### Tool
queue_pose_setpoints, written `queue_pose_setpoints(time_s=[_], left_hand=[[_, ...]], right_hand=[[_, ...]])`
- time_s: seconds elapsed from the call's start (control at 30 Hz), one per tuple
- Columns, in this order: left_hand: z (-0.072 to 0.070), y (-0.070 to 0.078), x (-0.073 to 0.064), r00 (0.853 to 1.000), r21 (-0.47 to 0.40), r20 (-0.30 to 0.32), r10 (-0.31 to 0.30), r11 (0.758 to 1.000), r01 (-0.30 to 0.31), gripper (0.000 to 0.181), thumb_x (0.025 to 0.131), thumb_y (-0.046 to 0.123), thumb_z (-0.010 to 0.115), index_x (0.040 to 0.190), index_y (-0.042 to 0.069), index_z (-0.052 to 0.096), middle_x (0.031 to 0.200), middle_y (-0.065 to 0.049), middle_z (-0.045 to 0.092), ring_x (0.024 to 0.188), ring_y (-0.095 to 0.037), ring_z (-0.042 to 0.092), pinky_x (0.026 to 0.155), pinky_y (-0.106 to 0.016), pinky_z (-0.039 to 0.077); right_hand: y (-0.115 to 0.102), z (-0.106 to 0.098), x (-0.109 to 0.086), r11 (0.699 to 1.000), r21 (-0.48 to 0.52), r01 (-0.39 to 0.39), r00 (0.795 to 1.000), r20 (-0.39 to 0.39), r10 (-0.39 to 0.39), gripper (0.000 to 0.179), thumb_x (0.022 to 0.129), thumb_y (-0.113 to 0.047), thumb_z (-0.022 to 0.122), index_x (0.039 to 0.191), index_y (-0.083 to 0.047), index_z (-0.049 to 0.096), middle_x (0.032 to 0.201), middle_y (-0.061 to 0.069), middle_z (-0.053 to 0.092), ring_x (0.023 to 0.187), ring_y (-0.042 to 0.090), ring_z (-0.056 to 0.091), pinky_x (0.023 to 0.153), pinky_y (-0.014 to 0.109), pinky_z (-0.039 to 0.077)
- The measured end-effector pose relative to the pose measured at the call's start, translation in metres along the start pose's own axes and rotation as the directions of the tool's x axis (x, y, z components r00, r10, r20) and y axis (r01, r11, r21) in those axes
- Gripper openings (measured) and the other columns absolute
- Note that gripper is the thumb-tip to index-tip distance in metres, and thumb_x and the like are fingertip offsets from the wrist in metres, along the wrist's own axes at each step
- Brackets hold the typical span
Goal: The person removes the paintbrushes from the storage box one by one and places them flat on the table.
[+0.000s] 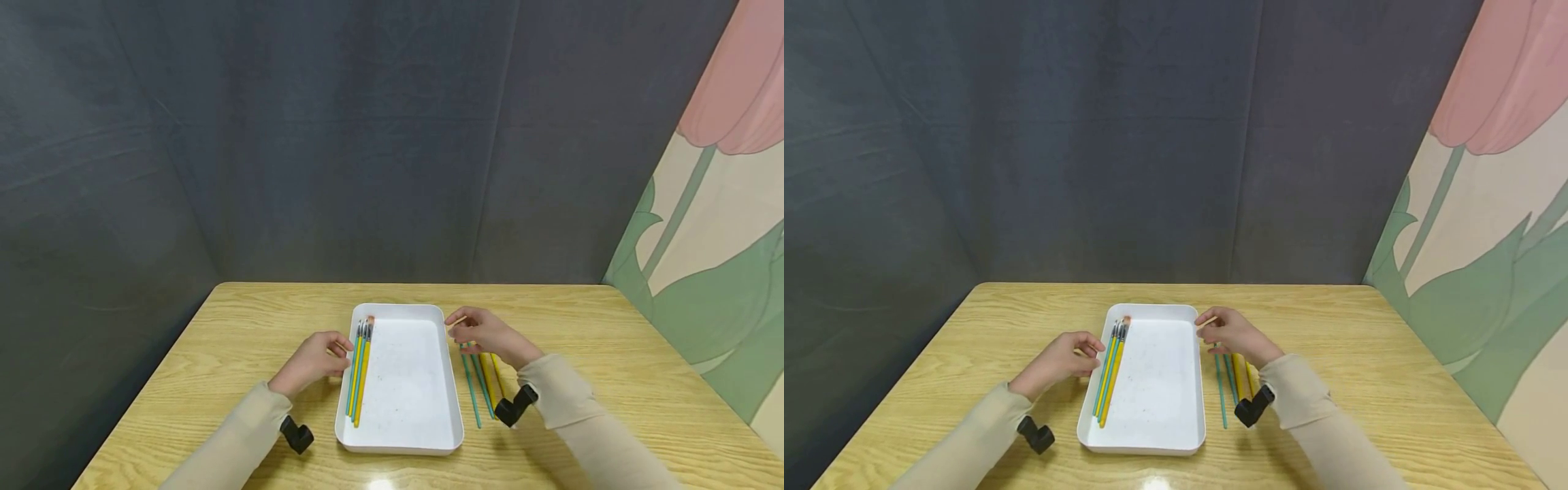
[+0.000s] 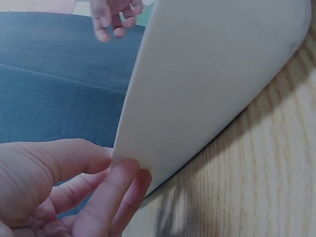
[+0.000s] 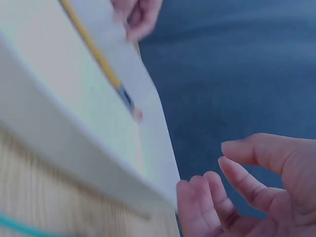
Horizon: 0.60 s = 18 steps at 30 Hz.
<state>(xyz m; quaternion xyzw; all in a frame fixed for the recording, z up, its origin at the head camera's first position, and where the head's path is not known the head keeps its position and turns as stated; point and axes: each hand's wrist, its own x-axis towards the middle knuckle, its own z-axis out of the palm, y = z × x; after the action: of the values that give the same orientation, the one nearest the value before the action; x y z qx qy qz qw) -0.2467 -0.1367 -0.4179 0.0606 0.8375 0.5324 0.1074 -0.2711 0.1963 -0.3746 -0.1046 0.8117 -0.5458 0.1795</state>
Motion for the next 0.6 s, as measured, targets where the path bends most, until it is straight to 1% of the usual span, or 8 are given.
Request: queue_pose_setpoints(time_s=[0.1, 0.17, 0.3, 0.43, 0.5, 0.6], left_hand=[[0.000, 0.000, 0.000, 1.000, 0.002, -0.001, -0.002, 1.000, 0.002, 0.022, 0.084, 0.000, 0.069, 0.105, -0.001, 0.063, 0.094, -0.013, 0.056, 0.074, -0.019, 0.059, 0.066, -0.034, 0.056], [0.000, 0.000, 0.000, 1.000, 0.002, 0.000, -0.003, 1.000, 0.003, 0.022, 0.084, 0.000, 0.069, 0.105, -0.001, 0.063, 0.094, -0.013, 0.056, 0.074, -0.019, 0.059, 0.066, -0.034, 0.056], [0.001, 0.001, 0.000, 1.000, 0.006, 0.001, -0.001, 1.000, 0.001, 0.022, 0.084, -0.001, 0.069, 0.105, -0.001, 0.063, 0.094, -0.013, 0.056, 0.074, -0.019, 0.059, 0.066, -0.033, 0.056], [0.000, 0.000, 0.001, 1.000, 0.010, -0.002, 0.002, 1.000, -0.002, 0.021, 0.084, -0.001, 0.068, 0.104, -0.001, 0.063, 0.094, -0.013, 0.056, 0.073, -0.019, 0.060, 0.066, -0.032, 0.057], [0.000, -0.001, 0.001, 1.000, 0.010, -0.003, 0.002, 1.000, -0.001, 0.021, 0.084, -0.002, 0.068, 0.104, -0.002, 0.063, 0.094, -0.013, 0.056, 0.073, -0.019, 0.061, 0.066, -0.032, 0.057], [0.000, -0.001, 0.001, 1.000, 0.009, 0.001, 0.003, 1.000, -0.003, 0.021, 0.084, -0.002, 0.068, 0.105, -0.002, 0.063, 0.094, -0.013, 0.057, 0.073, -0.018, 0.061, 0.066, -0.032, 0.057]], right_hand=[[-0.010, 0.014, 0.002, 1.000, 0.028, 0.008, 0.999, 0.038, -0.009, 0.037, 0.094, -0.012, 0.060, 0.124, 0.007, 0.048, 0.097, 0.009, 0.053, 0.089, 0.022, 0.058, 0.085, 0.041, 0.056], [-0.015, 0.024, 0.004, 0.998, 0.055, 0.008, 0.998, 0.061, -0.011, 0.036, 0.094, -0.010, 0.060, 0.123, 0.008, 0.048, 0.097, 0.009, 0.054, 0.089, 0.024, 0.059, 0.085, 0.040, 0.056], [-0.022, 0.043, 0.009, 0.995, 0.096, -0.006, 0.995, 0.097, -0.003, 0.031, 0.093, -0.006, 0.060, 0.119, 0.005, 0.050, 0.098, 0.011, 0.056, 0.093, 0.027, 0.060, 0.086, 0.040, 0.056], [-0.029, 0.062, 0.021, 0.994, 0.107, -0.024, 0.995, 0.094, 0.013, 0.023, 0.092, -0.005, 0.060, 0.114, 0.001, 0.054, 0.098, 0.012, 0.057, 0.092, 0.028, 0.061, 0.085, 0.040, 0.057], [-0.033, 0.072, 0.028, 0.993, 0.113, -0.035, 0.996, 0.085, 0.026, 0.023, 0.092, -0.003, 0.060, 0.114, 0.001, 0.055, 0.097, 0.012, 0.058, 0.090, 0.028, 0.061, 0.084, 0.040, 0.057], [-0.037, 0.086, 0.040, 0.994, 0.090, -0.063, 0.996, 0.075, 0.056, 0.025, 0.090, -0.001, 0.060, 0.115, 0.002, 0.056, 0.095, 0.011, 0.059, 0.087, 0.025, 0.061, 0.082, 0.039, 0.058]])
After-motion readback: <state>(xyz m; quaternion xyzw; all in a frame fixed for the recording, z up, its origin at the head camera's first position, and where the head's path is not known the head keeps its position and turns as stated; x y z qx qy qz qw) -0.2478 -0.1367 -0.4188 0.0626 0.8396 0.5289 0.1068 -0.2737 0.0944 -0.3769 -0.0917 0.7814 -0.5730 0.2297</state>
